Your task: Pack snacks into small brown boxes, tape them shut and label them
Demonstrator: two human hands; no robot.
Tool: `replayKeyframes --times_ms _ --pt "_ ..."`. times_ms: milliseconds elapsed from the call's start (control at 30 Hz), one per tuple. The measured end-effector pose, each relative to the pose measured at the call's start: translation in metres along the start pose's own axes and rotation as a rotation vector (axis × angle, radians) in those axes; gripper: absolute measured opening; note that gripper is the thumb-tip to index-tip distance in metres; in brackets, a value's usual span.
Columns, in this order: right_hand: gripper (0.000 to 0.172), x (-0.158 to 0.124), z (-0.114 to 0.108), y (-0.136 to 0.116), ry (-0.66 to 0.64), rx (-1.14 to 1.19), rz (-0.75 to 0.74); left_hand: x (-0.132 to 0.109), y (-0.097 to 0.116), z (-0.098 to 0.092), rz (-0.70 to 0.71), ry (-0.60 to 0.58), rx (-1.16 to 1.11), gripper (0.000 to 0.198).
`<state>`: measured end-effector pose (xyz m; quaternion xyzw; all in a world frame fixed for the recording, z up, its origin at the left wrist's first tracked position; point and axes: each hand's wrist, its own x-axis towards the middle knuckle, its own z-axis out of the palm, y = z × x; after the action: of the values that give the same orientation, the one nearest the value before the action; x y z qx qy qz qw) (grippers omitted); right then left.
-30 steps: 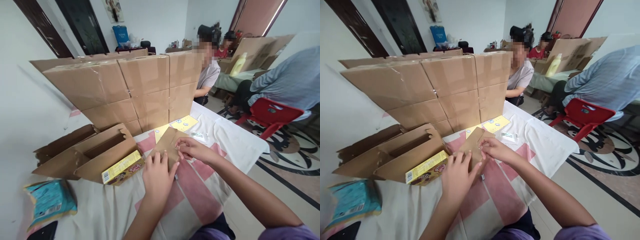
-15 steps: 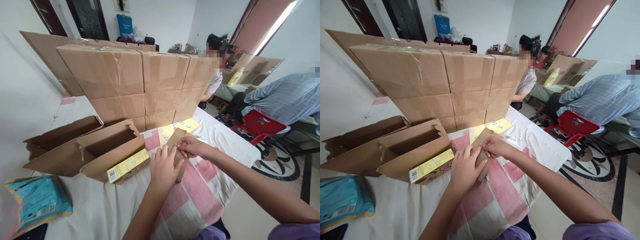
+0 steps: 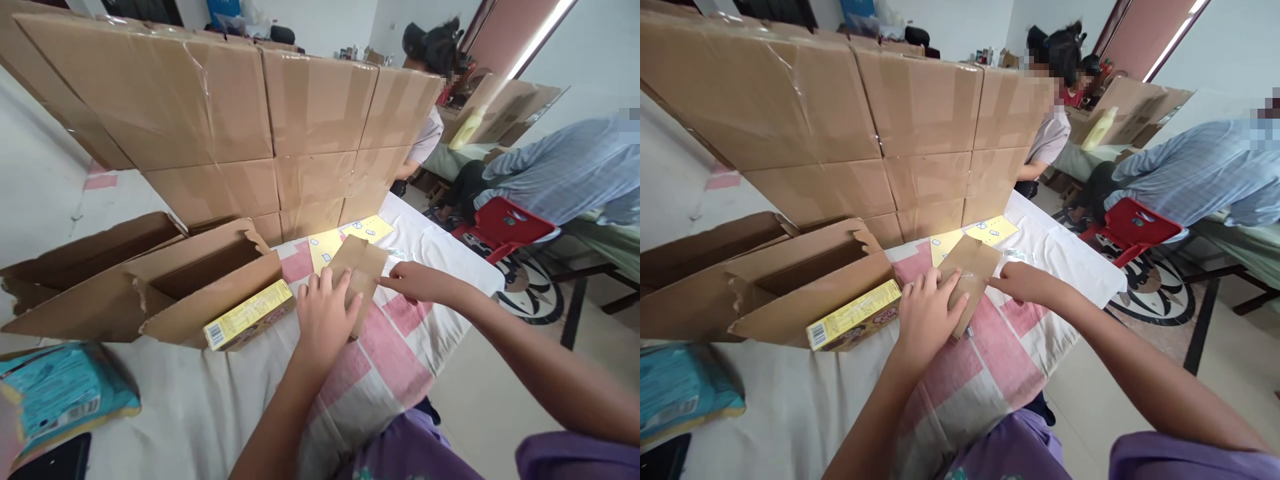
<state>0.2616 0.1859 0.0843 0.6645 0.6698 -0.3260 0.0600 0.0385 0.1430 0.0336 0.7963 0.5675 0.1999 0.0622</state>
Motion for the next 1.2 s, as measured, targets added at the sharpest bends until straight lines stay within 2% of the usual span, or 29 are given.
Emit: replayKeyframes --times_ms 67,133,233,333,400,467,567,667,800,900,1000,1133,1200 --pt "0.038 -0.007 0.026 0.017 -0.008 0.073 -0.064 -0.001 0.000 -0.001 0.026 0.005 -0.003 0.047" --pt "0.021 -0.012 0.059 0.028 0.017 0.115 -0.212 -0.001 0.001 0.000 0.060 0.010 -0.002 0.044" --pt "0.029 -0.011 0.109 0.031 0.049 0.154 -0.429 -0.002 0.002 0.002 0.114 0.021 0.012 0.041" --pt "0.024 -0.003 0.148 0.028 0.125 0.142 -0.458 -0.002 0.001 0.006 0.112 0.020 0.009 0.041" --pt "0.020 0.003 0.162 0.028 0.198 0.135 -0.427 -0.001 -0.001 0.007 0.103 -0.004 -0.001 0.041" --pt "0.018 0.006 0.169 0.031 0.243 0.163 -0.419 0.001 -0.005 0.006 0.117 -0.040 -0.013 0.041" --pt "0.006 0.004 0.169 0.041 0.269 0.247 -0.390 0.004 -0.009 0.002 0.160 -0.092 -0.040 0.040" --pt "0.014 0.001 0.162 0.053 0.253 0.392 -0.345 0.005 -0.012 0.000 0.185 -0.108 -0.069 0.041" --pt "0.011 0.000 0.159 0.065 0.211 0.641 -0.358 0.005 -0.016 0.000 0.189 -0.100 -0.089 0.041" --pt "0.016 0.004 0.162 0.071 0.188 0.793 -0.353 0.005 -0.019 0.001 0.196 -0.112 -0.090 0.041" --pt "0.018 0.007 0.165 0.076 0.213 0.812 -0.348 0.005 -0.021 0.000 0.206 -0.131 -0.090 0.041" --pt "0.011 0.007 0.165 0.079 0.367 0.718 -0.377 0.002 -0.021 -0.002 0.209 -0.146 -0.073 0.041" --pt "0.011 0.004 0.165 0.080 0.376 0.722 -0.362 0.000 -0.020 -0.002 0.207 -0.144 -0.064 0.041"
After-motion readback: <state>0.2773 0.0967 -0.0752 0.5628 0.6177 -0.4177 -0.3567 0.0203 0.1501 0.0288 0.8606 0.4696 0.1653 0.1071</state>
